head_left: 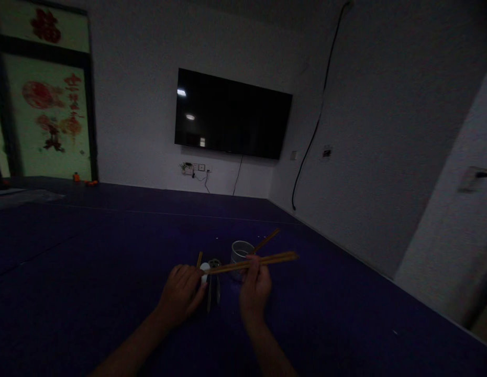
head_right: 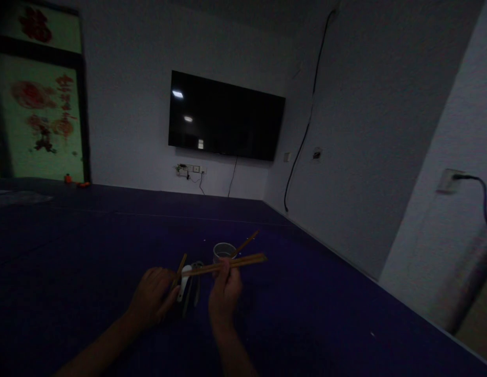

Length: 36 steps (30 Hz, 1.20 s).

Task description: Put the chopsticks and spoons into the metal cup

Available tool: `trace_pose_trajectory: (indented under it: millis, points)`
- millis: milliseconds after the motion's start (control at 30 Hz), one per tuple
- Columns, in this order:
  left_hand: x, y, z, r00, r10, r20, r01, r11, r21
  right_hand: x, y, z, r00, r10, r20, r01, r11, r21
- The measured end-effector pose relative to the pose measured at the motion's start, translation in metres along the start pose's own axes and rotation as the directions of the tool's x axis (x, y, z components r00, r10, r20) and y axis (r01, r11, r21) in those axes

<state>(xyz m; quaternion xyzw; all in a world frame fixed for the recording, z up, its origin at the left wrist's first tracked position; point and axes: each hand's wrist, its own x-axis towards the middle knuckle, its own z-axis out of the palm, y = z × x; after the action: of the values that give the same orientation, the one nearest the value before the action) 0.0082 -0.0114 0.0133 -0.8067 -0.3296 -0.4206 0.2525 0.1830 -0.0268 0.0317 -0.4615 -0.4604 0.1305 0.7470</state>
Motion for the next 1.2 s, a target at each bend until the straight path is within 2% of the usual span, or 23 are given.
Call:
trace_pose_trajectory:
  millis: [67,167,267,400,533,633,733,867,1000,1200]
  points:
    - [-0.002,-0.003,0.004,0.996,-0.084,0.027,0.085,0.996,-0.021,0.014,-0.001,-0.011,0.982,-0.078,-0.17,0.063,0.994,-0.091]
    - [-0.007,-0.008,0.012,0.979,-0.181,0.093,0.187,0.981,-0.057,0.034,0.001,-0.023,0.952,-0.188,-0.243,0.124,0.959,-0.255]
    - [-0.012,-0.013,0.02,0.948,-0.291,0.131,0.304,0.948,-0.094,0.049,0.007,-0.026,0.96,-0.211,-0.186,0.129,0.917,-0.377]
    - [-0.016,-0.016,0.029,0.888,-0.431,0.162,0.456,0.872,-0.178,0.064,0.018,-0.022,0.987,-0.155,-0.049,0.111,0.862,-0.494]
    - [-0.016,-0.019,0.034,0.825,-0.531,0.192,0.564,0.79,-0.239,0.079,0.029,-0.018,0.991,-0.134,0.024,0.121,0.79,-0.601]
    - [-0.015,-0.019,0.035,0.81,-0.554,0.194,0.587,0.763,-0.271,0.088,0.037,-0.016,0.989,-0.127,0.081,0.148,0.716,-0.682]
    - [-0.016,-0.018,0.034,0.805,-0.563,0.19,0.593,0.749,-0.294,0.09,0.047,-0.015,0.986,-0.115,0.12,0.166,0.688,-0.707]
    - [-0.016,-0.014,0.034,0.8,-0.567,0.199,0.599,0.73,-0.329,0.086,0.058,-0.015,0.981,-0.143,0.128,0.192,0.731,-0.655]
    - [-0.015,-0.012,0.033,0.794,-0.565,0.226,0.607,0.712,-0.352,0.082,0.061,-0.017,0.982,-0.122,0.146,0.185,0.791,-0.583]
    - [-0.014,-0.011,0.033,0.788,-0.565,0.247,0.615,0.699,-0.364,0.074,0.064,-0.019,0.985,-0.113,0.133,0.168,0.813,-0.557]
